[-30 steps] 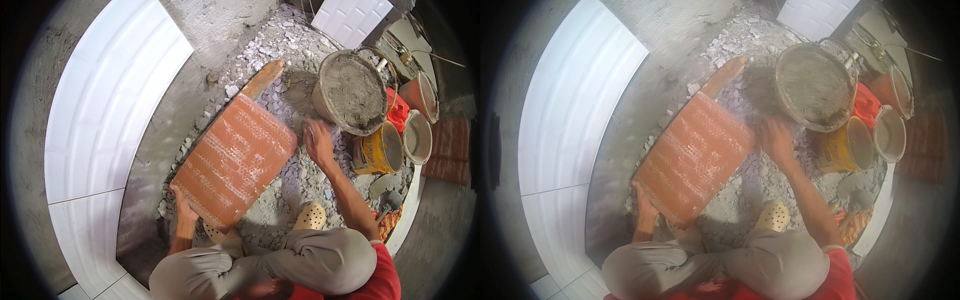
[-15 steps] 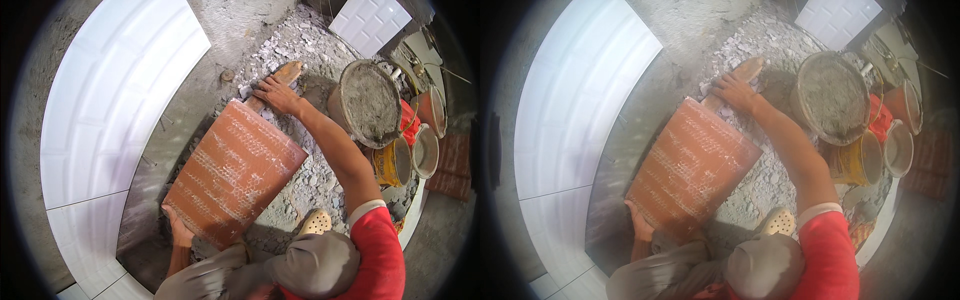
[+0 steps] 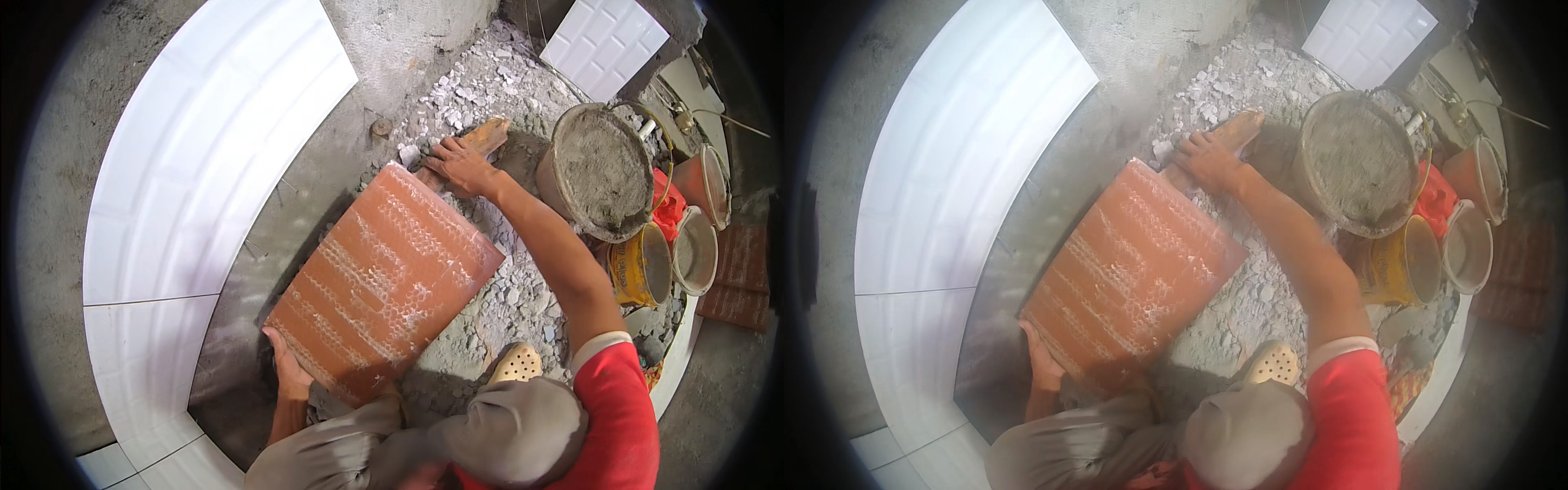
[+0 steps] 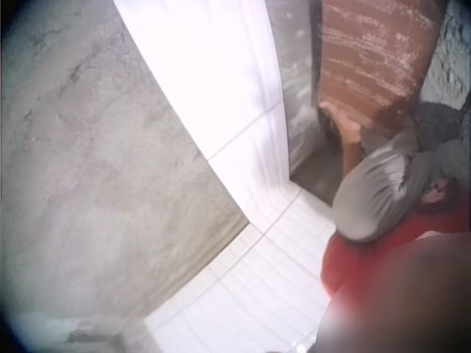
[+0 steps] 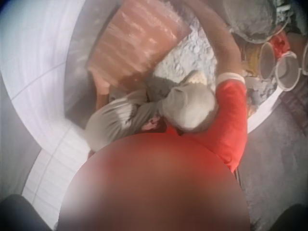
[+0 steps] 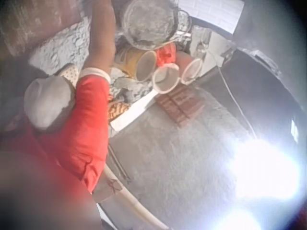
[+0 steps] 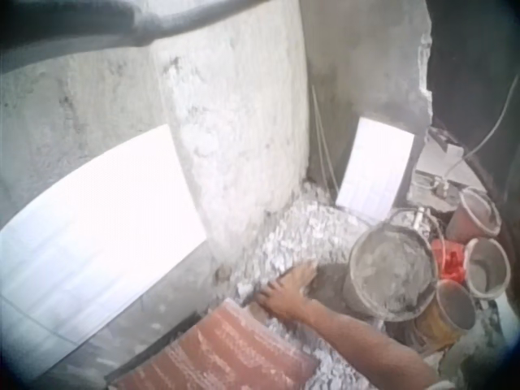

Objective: The person scoops cement from a bucket using a trowel and spreads it onto a rectangular tile. They then lift the tile and position it against a wall, adjusting its placement to align with adjacent tiles.

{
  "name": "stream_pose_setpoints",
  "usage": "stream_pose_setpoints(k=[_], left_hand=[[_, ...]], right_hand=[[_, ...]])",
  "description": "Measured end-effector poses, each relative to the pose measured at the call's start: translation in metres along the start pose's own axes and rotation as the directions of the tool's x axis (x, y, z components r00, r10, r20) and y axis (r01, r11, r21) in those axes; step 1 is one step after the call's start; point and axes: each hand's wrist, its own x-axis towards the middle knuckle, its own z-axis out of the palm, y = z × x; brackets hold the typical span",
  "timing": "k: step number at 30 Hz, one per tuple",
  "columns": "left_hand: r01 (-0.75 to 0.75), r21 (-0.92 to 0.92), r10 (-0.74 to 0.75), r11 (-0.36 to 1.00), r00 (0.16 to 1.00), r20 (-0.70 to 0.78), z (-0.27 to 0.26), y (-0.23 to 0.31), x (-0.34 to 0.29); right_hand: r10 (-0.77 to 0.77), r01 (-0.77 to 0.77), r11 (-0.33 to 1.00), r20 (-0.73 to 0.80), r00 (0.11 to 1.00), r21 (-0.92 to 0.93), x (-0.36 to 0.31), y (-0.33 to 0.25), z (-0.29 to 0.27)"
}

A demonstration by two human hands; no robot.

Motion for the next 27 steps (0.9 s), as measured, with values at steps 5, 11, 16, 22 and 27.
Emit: stream_pose_setpoints(k=[5,11,16,22,27], left_hand=[[0.020,0.010,-0.020,1.000,0.997,0.080,0.004,0.008,-0.003],[0.065,0.057,-0.072,0.996,0.991,0.112,0.013,0.019,0.009],[0.209,0.022,-0.210,0.978,0.978,0.020,0.014,0.023,0.023],[0.259,0.071,-0.262,0.963,0.964,0.046,0.017,0.009,0.054],[0.280,0.110,-0.292,0.954,0.949,0.116,0.018,-0.007,0.082]], right_hand=[[0.039,-0.030,0.988,-0.059,0.998,0.151,-0.060,-0.039,-0.029],[0.022,-0.026,0.961,0.019,1.000,0.277,-0.113,-0.080,-0.026],[0.067,-0.075,0.915,0.034,0.997,0.396,-0.144,-0.093,-0.027],[0.348,-0.378,0.912,0.188,0.919,0.162,-0.182,-0.098,-0.040],[0.511,-0.475,0.838,-0.082,0.856,0.268,-0.231,-0.104,-0.042]])
